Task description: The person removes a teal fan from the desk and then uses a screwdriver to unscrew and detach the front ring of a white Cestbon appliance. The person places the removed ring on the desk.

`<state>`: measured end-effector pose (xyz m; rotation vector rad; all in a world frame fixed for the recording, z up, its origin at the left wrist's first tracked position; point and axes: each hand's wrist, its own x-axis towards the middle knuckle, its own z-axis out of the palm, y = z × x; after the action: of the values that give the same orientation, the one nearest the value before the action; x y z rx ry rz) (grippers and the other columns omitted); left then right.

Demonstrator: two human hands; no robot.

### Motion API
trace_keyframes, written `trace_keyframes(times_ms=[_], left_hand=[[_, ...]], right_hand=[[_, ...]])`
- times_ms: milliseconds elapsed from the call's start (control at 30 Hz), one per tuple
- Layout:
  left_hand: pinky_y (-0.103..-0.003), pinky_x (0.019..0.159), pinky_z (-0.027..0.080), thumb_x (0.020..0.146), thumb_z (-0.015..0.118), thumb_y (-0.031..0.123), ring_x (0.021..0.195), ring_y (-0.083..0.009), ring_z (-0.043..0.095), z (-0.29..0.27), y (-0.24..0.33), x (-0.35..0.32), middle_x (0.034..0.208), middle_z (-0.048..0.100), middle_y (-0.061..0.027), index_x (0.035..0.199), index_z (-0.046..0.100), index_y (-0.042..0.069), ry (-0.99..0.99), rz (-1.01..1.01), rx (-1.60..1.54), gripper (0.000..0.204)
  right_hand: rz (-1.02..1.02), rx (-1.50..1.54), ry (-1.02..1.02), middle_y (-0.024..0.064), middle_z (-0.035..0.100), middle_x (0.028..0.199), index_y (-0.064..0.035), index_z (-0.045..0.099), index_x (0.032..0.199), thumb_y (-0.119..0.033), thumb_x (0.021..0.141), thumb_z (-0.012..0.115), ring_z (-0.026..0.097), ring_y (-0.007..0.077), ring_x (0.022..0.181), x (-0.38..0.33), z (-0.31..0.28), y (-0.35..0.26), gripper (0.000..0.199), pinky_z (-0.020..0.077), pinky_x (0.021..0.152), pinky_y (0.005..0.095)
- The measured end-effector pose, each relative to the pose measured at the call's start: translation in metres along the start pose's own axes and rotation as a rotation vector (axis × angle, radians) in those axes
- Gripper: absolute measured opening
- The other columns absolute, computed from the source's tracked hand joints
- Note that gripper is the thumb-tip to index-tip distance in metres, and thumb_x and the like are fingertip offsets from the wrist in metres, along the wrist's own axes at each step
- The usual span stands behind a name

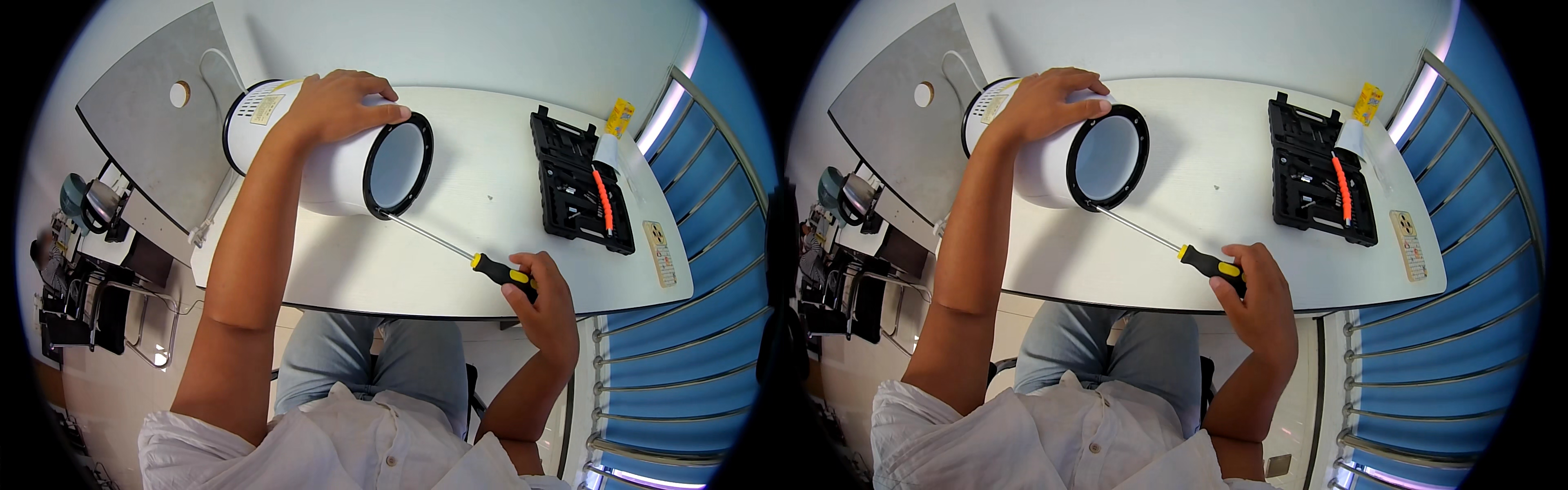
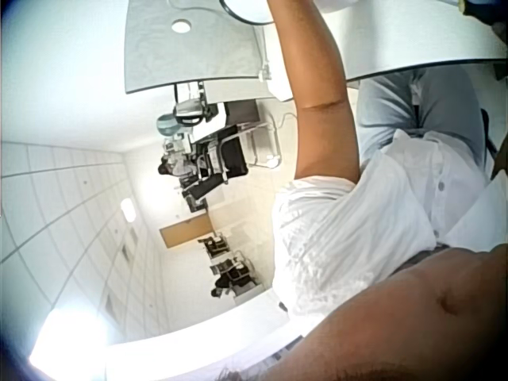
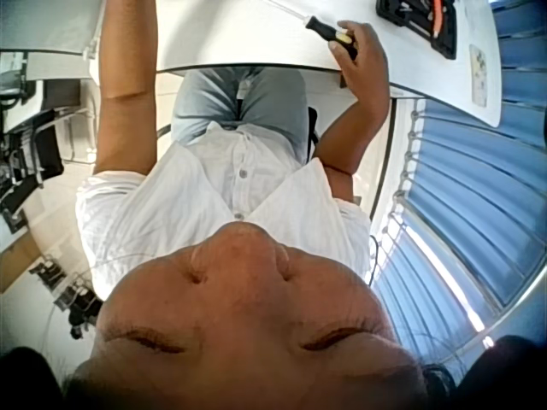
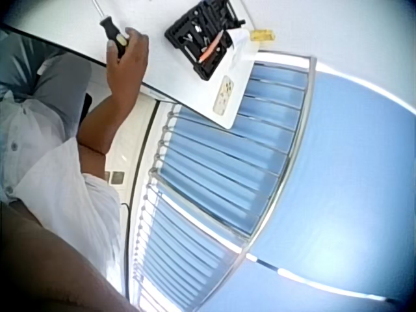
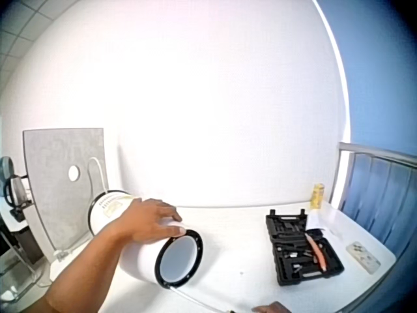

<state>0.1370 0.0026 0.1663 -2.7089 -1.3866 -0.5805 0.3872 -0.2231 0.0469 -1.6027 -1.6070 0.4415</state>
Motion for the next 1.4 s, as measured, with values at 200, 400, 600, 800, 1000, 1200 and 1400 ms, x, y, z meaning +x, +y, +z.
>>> trace_keyframes(times_ms=[200, 400, 600, 800, 1000, 1200, 1400], left_hand=[[-0.044, 0.098, 0.030, 0.074, 0.056, 0.063, 0.116, -0.0255, 0.051, 0.001, -0.001, 0.000, 0.117, 0.064, -0.0064, 0.104, 0.070, 0.018, 0.002, -0.009, -0.003, 0.056], [-0.042, 0.097, 0.031, 0.074, 0.056, 0.063, 0.116, -0.0255, 0.051, 0.002, -0.002, 0.001, 0.116, 0.064, -0.0061, 0.103, 0.070, 0.018, 0.013, 0.009, 0.003, 0.056], [-0.041, 0.096, 0.032, 0.074, 0.056, 0.063, 0.115, -0.0253, 0.052, 0.001, 0.000, 0.000, 0.114, 0.065, -0.0063, 0.102, 0.070, 0.017, 0.012, 0.004, -0.003, 0.055], [-0.043, 0.098, 0.031, 0.075, 0.056, 0.061, 0.115, -0.0256, 0.051, -0.001, 0.001, 0.001, 0.117, 0.064, -0.0067, 0.105, 0.069, 0.016, -0.013, 0.007, -0.003, 0.055], [-0.053, 0.108, 0.024, 0.075, 0.057, 0.059, 0.122, -0.0276, 0.048, -0.002, -0.002, -0.002, 0.127, 0.058, -0.0076, 0.115, 0.065, 0.016, 0.027, 0.019, -0.005, 0.059], [-0.039, 0.093, 0.044, 0.074, 0.071, 0.009, 0.106, -0.0310, 0.057, -0.003, 0.046, -0.012, 0.117, 0.062, -0.0097, 0.106, 0.063, 0.007, 0.319, 0.330, -0.011, 0.033], [-0.039, 0.072, 0.051, 0.077, 0.064, 0.000, 0.085, -0.0302, 0.062, 0.061, 0.095, -0.035, 0.098, 0.061, -0.0102, 0.101, 0.061, 0.007, -0.008, 0.340, -0.191, 0.026]], right_hand=[[-0.010, -0.065, 0.005, 0.0103, 0.053, 0.089, -0.0022, 0.059, 0.098, -0.013, 0.071, 0.072, 0.059, 0.0245, 0.081, 0.001, -0.002, -0.010, 0.031, 0.0498, 0.070, 0.0335], [0.075, -0.030, -0.024, 0.0110, 0.062, 0.089, -0.0028, 0.059, 0.097, -0.013, 0.069, 0.073, 0.062, 0.0249, 0.076, 0.004, 0.002, -0.007, 0.033, 0.0507, 0.067, 0.0324], [0.062, -0.051, -0.004, 0.0115, 0.064, 0.087, -0.0042, 0.059, 0.098, -0.011, 0.069, 0.073, 0.063, 0.0246, 0.075, 0.003, -0.001, -0.005, 0.032, 0.0507, 0.067, 0.0316], [0.117, -0.021, 0.023, 0.0128, 0.064, 0.088, -0.0042, 0.059, 0.097, -0.012, 0.070, 0.073, 0.063, 0.0249, 0.075, 0.000, -0.011, 0.001, 0.032, 0.0503, 0.069, 0.0309], [0.311, -0.119, 0.088, 0.0141, 0.065, 0.086, -0.0035, 0.059, 0.098, -0.018, 0.074, 0.072, 0.063, 0.0258, 0.076, 0.000, -0.020, 0.012, 0.031, 0.0484, 0.070, 0.0325], [0.405, -0.166, 0.054, 0.0139, 0.066, 0.087, -0.0045, 0.059, 0.099, -0.019, 0.076, 0.071, 0.064, 0.0272, 0.078, 0.001, -0.025, 0.018, 0.030, 0.0481, 0.071, 0.0333], [0.318, -0.129, 0.074, 0.0139, 0.066, 0.084, -0.0039, 0.059, 0.097, -0.017, 0.074, 0.070, 0.063, 0.0260, 0.072, -0.009, -0.038, 0.026, 0.029, 0.0485, 0.068, 0.0322]])
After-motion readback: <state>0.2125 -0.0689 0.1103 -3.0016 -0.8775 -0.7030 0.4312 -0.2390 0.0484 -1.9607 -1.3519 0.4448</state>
